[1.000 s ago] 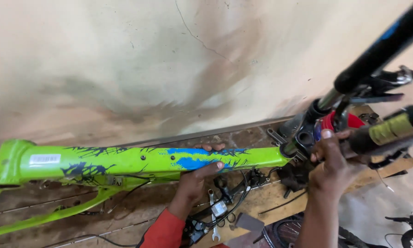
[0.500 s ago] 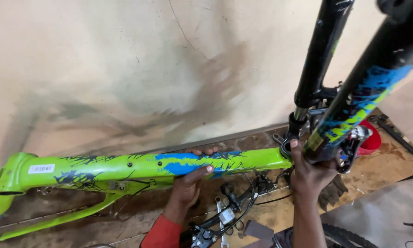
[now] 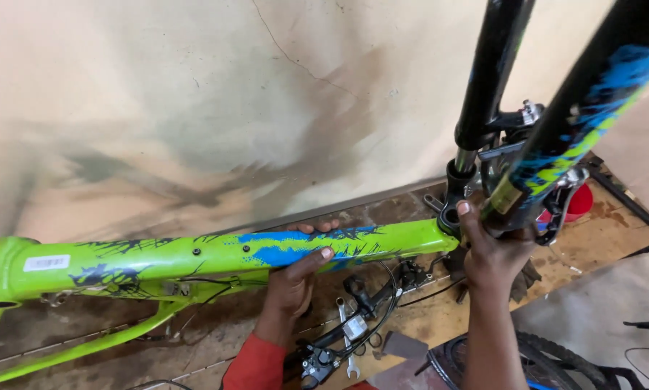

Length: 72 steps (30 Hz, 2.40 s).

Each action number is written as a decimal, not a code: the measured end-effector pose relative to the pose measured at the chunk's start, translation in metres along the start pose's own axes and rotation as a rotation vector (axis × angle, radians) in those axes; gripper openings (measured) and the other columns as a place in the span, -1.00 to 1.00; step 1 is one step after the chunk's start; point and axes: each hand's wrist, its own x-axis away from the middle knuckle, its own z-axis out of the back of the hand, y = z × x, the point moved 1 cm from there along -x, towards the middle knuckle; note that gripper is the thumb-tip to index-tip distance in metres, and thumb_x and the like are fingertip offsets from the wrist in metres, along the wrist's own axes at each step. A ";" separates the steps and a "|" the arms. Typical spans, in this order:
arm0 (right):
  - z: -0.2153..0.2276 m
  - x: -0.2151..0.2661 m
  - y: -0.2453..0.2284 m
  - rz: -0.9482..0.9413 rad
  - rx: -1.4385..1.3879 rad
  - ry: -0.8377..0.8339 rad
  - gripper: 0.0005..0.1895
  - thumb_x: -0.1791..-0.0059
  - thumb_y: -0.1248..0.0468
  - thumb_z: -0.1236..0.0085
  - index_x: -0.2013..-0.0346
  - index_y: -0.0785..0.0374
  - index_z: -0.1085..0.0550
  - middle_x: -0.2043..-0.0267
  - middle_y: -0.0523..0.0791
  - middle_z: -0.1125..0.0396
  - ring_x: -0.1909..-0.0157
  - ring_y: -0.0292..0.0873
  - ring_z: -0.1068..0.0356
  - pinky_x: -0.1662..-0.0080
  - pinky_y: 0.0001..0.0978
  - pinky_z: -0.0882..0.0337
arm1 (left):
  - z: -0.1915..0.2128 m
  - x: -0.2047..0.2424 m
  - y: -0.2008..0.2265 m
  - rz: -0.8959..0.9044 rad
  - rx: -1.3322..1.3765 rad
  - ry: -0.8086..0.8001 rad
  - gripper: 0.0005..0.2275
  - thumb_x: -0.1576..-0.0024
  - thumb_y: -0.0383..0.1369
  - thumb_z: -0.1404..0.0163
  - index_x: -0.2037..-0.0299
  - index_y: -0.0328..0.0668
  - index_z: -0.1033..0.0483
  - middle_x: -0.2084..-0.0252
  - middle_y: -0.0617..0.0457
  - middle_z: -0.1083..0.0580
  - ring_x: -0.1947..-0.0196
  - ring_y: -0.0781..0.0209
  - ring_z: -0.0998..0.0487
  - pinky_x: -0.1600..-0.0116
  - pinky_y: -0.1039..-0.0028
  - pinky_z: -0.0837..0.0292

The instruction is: The person inserts a bicycle fork into the head tube of a green bicycle frame and secures it. They then pick up small metal rings and wipe them with a black cloth.

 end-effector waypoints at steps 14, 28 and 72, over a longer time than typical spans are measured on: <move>0.025 -0.004 -0.022 -0.207 0.299 -0.106 -0.77 0.03 0.23 -0.36 0.28 0.22 -0.44 0.31 -0.19 -0.33 0.22 -0.26 -0.34 0.20 -0.31 -0.35 | -0.017 0.016 0.029 0.060 -0.163 -0.110 -0.67 0.06 -0.48 -0.26 0.12 -0.13 -0.42 0.11 -0.11 -0.56 -0.07 -0.16 -0.55 -0.17 -0.04 -0.50; 0.038 0.003 -0.059 -0.263 0.172 -0.311 -0.80 -0.05 0.23 -0.16 0.29 0.21 -0.31 0.65 -0.15 -0.12 0.67 -0.32 -0.07 0.53 -0.52 -0.08 | -0.011 0.040 0.028 0.074 -0.120 -0.203 -0.60 0.02 -0.55 -0.23 0.01 -0.13 -0.38 -0.01 -0.13 -0.50 -0.15 -0.19 -0.47 -0.27 -0.02 -0.40; 0.043 0.009 -0.060 -0.185 0.207 -0.586 -0.28 0.01 -0.02 0.16 -0.35 0.32 -0.15 0.25 0.02 -0.43 0.14 -0.05 -0.49 0.10 -0.19 -0.50 | 0.019 0.047 0.026 0.024 -0.115 -0.177 -0.69 -0.15 -0.26 -0.16 -0.02 -0.14 -0.42 -0.06 -0.15 -0.48 -0.11 -0.18 -0.49 -0.17 -0.11 -0.42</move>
